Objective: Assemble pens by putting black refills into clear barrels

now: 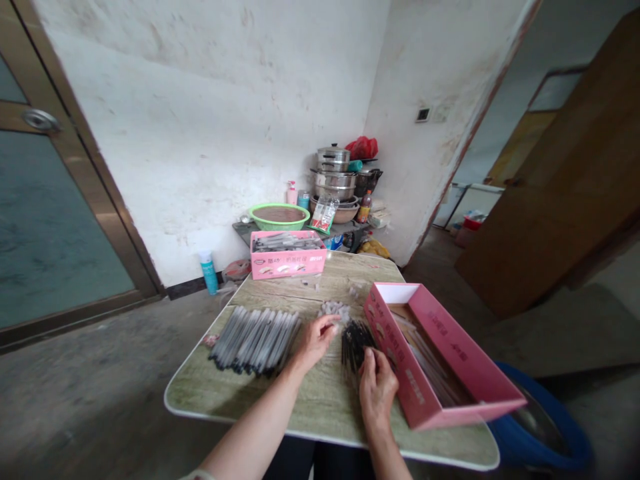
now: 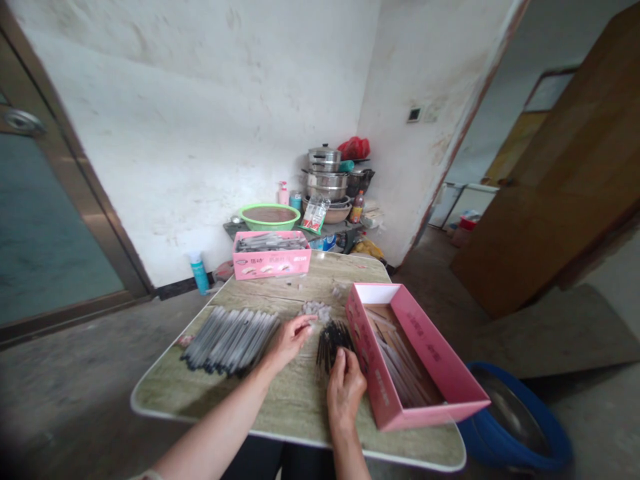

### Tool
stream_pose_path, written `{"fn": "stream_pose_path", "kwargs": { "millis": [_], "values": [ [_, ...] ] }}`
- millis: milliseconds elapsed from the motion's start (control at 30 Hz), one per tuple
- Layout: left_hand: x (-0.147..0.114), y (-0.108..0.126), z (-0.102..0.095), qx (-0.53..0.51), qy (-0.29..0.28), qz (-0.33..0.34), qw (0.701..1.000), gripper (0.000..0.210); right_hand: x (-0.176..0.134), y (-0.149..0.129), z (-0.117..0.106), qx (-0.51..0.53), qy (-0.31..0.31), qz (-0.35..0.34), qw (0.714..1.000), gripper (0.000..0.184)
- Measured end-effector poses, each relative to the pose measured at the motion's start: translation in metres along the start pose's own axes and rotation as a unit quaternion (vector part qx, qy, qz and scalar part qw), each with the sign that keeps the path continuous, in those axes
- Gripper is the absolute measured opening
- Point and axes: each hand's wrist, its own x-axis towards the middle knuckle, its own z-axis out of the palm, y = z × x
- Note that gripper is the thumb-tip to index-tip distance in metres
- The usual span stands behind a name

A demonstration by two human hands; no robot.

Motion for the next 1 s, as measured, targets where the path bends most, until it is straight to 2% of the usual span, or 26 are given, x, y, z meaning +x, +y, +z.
{"fn": "stream_pose_path", "kwargs": {
  "millis": [133,267,367,467,567,700,833,900,1000],
  "values": [
    [-0.001,-0.003,0.001,-0.153,-0.032,-0.01,0.988,0.037,0.0,0.003,0.001,-0.005,0.007,-0.03,1.0,0.057],
    [-0.002,-0.001,0.001,-0.197,-0.03,-0.017,0.98,0.038,0.0,0.005,0.002,-0.028,0.016,-0.046,0.998,0.057],
    [-0.003,-0.003,0.0,-0.132,-0.014,-0.008,0.991,0.033,-0.003,0.002,0.0,-0.042,0.023,-0.051,0.998,0.055],
    [-0.004,-0.005,0.0,0.014,0.043,0.036,0.998,0.024,-0.007,-0.006,-0.009,-0.027,-0.012,-0.061,0.998,0.05],
    [-0.004,-0.005,0.001,0.127,0.074,0.079,0.986,0.024,-0.004,-0.02,-0.03,-0.019,-0.045,-0.072,0.996,0.043],
    [-0.007,-0.001,0.005,0.174,0.069,0.097,0.977,0.03,0.014,-0.043,-0.076,-0.058,-0.001,-0.091,0.994,0.038],
    [-0.016,0.007,0.011,0.237,0.005,0.08,0.968,0.013,0.042,-0.061,-0.126,-0.107,0.052,-0.095,0.988,0.04],
    [-0.021,0.011,0.014,0.287,-0.024,0.068,0.955,0.017,0.06,-0.063,-0.144,-0.145,0.07,-0.098,0.982,0.04],
    [-0.025,0.014,0.018,0.349,-0.036,0.044,0.935,0.017,0.093,-0.049,-0.154,-0.249,-0.012,-0.105,0.963,0.028]
  ]
}}
